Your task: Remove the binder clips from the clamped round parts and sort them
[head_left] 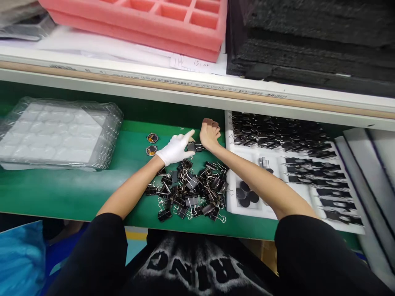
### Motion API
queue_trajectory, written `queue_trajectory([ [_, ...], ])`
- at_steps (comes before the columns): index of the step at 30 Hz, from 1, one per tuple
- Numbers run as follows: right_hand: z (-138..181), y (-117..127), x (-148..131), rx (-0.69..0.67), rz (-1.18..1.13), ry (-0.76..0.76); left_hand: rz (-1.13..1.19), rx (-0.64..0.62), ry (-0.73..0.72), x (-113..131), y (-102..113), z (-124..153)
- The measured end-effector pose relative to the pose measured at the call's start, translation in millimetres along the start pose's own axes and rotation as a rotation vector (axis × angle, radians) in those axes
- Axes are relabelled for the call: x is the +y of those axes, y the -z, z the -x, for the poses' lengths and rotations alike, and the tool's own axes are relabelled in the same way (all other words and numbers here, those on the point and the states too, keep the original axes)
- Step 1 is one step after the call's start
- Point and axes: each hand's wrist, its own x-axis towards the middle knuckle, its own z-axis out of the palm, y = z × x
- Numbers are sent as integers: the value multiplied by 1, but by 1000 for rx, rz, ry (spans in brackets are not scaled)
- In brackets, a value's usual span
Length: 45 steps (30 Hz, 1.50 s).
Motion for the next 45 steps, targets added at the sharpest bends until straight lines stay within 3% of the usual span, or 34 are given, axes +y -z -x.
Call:
queue_trajectory([
  [3, 7, 38, -4, -157, 145, 209, -36, 47, 90, 7, 5, 4],
  [6, 22, 80, 5, -503, 386, 462, -98, 122, 169, 10, 12, 9],
  [8, 35, 100, 15, -735, 504, 502, -134, 144, 159, 8, 20, 11],
  [10, 46, 110, 25, -834, 551, 504, -169, 113, 101, 2, 30, 11],
  [12, 53, 112, 32, -796, 527, 535, -208, 11, -2, -5, 40, 11],
  [15, 48, 110, 38, -633, 423, 654, -256, -152, -124, -12, 52, 9],
  [20, 19, 88, 47, -383, 282, 919, -357, -158, -24, -13, 62, 9],
  [23, 0, 65, 52, -362, 242, 993, -370, -166, 6, -13, 66, 12],
  [27, -17, 50, 51, -405, 168, 1042, -323, -259, -83, -13, 66, 14],
  [30, -22, 53, 48, -507, 140, 1020, -374, -271, -115, -13, 63, 12],
  [32, -21, 55, 42, -503, 142, 963, -387, -242, -114, -13, 61, 11],
  [35, -14, 47, 26, -334, 111, 738, -390, -219, -99, -14, 62, 10],
  [40, -6, 6, -13, -68, 108, 134, -388, -191, -23, -14, 64, 9],
  [42, -6, -9, -20, -32, 135, 51, -384, -162, 20, -13, 62, 8],
  [45, -8, -21, -15, -35, 107, 49, -380, -120, 62, -15, 56, 6],
])
